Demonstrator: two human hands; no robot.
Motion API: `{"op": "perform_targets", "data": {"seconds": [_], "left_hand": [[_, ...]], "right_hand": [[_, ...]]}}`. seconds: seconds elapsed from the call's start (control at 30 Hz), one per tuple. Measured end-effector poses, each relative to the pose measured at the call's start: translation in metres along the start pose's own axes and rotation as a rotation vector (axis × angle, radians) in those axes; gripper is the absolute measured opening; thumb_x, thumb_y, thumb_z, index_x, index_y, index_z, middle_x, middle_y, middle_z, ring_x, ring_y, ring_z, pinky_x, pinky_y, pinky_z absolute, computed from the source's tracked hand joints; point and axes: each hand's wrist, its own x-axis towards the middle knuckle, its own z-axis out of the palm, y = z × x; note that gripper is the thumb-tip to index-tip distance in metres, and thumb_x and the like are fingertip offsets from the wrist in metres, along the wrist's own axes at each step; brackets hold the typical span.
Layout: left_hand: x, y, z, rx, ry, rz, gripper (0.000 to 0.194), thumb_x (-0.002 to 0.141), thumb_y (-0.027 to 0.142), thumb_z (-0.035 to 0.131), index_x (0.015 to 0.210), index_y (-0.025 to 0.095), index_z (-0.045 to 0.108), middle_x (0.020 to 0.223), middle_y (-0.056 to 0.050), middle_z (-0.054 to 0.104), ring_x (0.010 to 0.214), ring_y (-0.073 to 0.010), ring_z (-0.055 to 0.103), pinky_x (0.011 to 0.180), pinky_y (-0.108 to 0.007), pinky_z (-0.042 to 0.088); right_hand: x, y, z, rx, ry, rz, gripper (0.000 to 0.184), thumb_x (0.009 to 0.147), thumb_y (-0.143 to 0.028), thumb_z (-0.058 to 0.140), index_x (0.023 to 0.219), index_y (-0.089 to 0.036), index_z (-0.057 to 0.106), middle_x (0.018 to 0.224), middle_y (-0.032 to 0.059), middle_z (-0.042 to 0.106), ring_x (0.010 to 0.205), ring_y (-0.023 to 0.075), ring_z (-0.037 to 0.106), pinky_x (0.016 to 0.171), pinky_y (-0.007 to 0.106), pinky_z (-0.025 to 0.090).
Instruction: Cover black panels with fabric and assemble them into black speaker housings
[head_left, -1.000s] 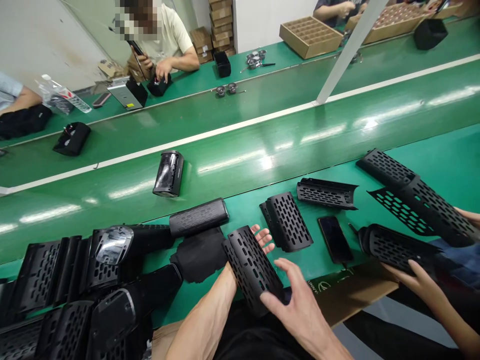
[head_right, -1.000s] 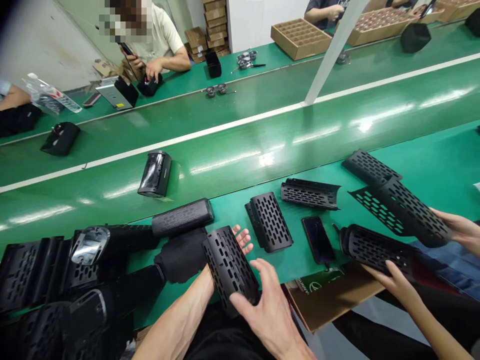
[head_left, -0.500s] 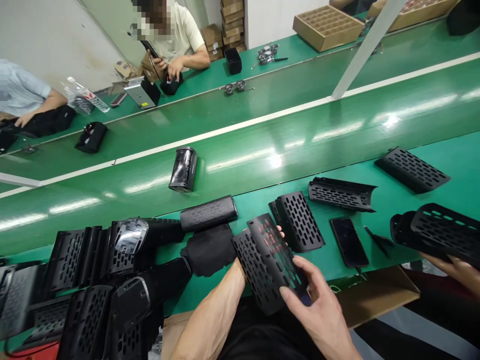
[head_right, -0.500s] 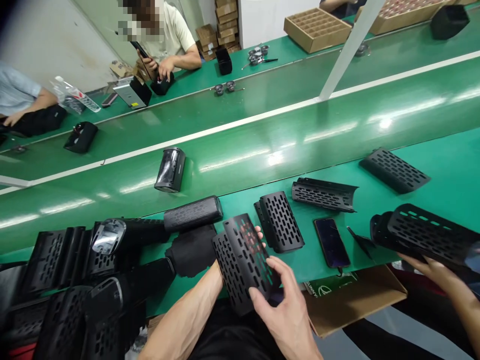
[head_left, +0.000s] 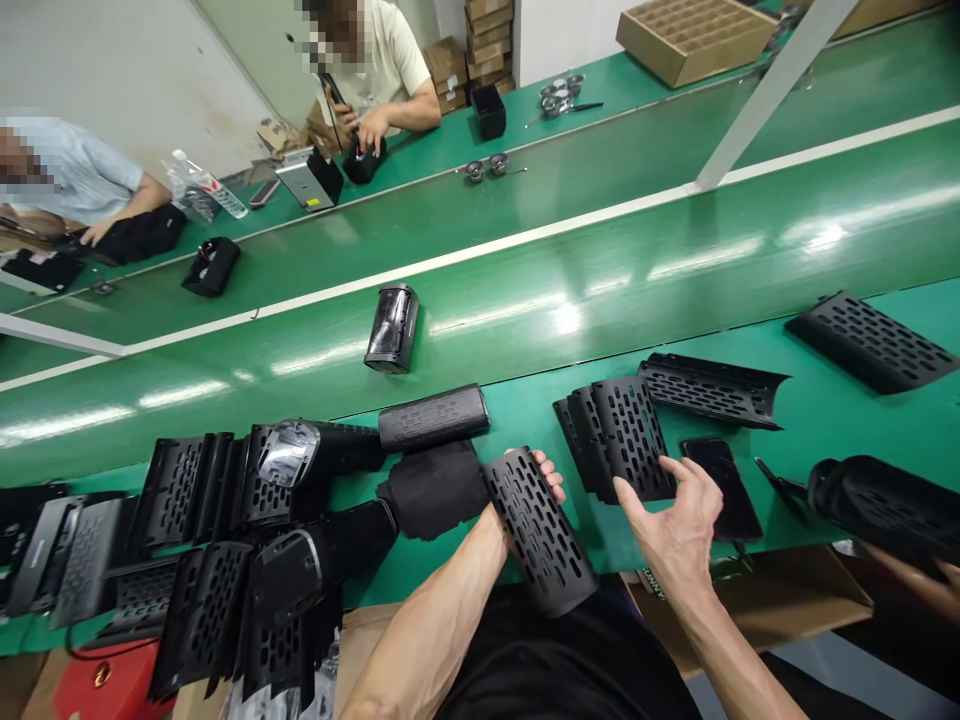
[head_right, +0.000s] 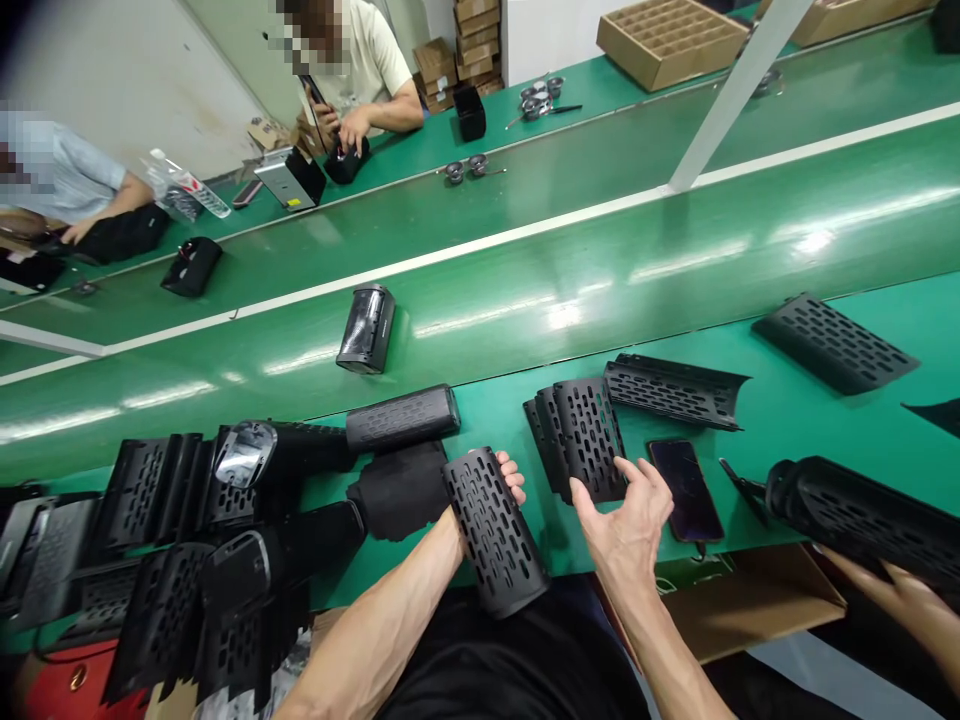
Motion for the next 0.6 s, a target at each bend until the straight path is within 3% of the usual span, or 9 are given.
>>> {"op": "perform_targets", "data": {"seconds": [0.1, 0.17, 0.23, 0.3, 0.43, 0.6], "left_hand": [[0.004, -0.002, -0.006, -0.068, 0.057, 0.005, 0.036, 0.104, 0.049, 0.054, 0.085, 0.019, 0.062, 0.078, 0.000, 0.059, 0.072, -0.0167, 0.057, 0.073, -0.031, 0.049], [0.006, -0.004, -0.007, -0.085, 0.092, 0.008, 0.039, 0.107, 0.043, 0.048, 0.080, 0.019, 0.063, 0.076, -0.002, 0.059, 0.072, -0.0184, 0.058, 0.074, -0.033, 0.048], [0.007, -0.005, -0.005, -0.091, 0.114, 0.012, 0.044, 0.108, 0.043, 0.043, 0.077, 0.019, 0.065, 0.075, -0.004, 0.060, 0.072, -0.0201, 0.060, 0.074, -0.035, 0.048], [0.006, -0.007, -0.001, -0.094, 0.123, 0.025, 0.047, 0.107, 0.047, 0.043, 0.078, 0.019, 0.066, 0.076, -0.005, 0.061, 0.072, -0.0205, 0.060, 0.074, -0.035, 0.049], [0.003, -0.008, 0.009, -0.091, 0.123, 0.054, 0.047, 0.106, 0.051, 0.046, 0.080, 0.018, 0.067, 0.077, -0.005, 0.063, 0.071, -0.0203, 0.062, 0.071, -0.035, 0.050], [0.002, -0.006, 0.015, -0.070, 0.108, 0.061, 0.047, 0.105, 0.050, 0.047, 0.076, 0.018, 0.066, 0.071, -0.003, 0.060, 0.064, -0.0182, 0.059, 0.065, -0.032, 0.049]], "right_hand": [[-0.016, -0.026, -0.021, 0.062, -0.105, -0.018, 0.054, 0.090, -0.060, 0.071, 0.124, -0.018, 0.063, 0.136, 0.0212, 0.057, 0.134, 0.0421, 0.053, 0.110, 0.064, 0.046], [-0.035, -0.044, -0.031, 0.118, -0.312, -0.049, 0.051, 0.090, -0.058, 0.072, 0.127, -0.024, 0.061, 0.141, 0.0165, 0.057, 0.133, 0.0381, 0.056, 0.109, 0.060, 0.050], [-0.057, -0.057, -0.036, 0.128, -0.544, -0.049, 0.063, 0.087, -0.054, 0.076, 0.138, -0.028, 0.053, 0.154, 0.0141, 0.048, 0.140, 0.0379, 0.052, 0.109, 0.059, 0.052], [-0.074, -0.064, -0.035, 0.101, -0.677, -0.007, 0.071, 0.085, -0.048, 0.077, 0.146, -0.031, 0.044, 0.162, 0.0121, 0.039, 0.145, 0.0373, 0.047, 0.109, 0.059, 0.054], [-0.085, -0.064, -0.027, 0.104, -0.661, 0.006, 0.061, 0.092, -0.037, 0.064, 0.148, -0.030, 0.041, 0.156, 0.0115, 0.046, 0.142, 0.0332, 0.051, 0.111, 0.057, 0.053], [-0.081, -0.062, -0.028, 0.135, -0.605, -0.054, 0.060, 0.093, -0.037, 0.062, 0.149, -0.029, 0.042, 0.154, 0.0121, 0.049, 0.140, 0.0332, 0.054, 0.109, 0.056, 0.055]]}}
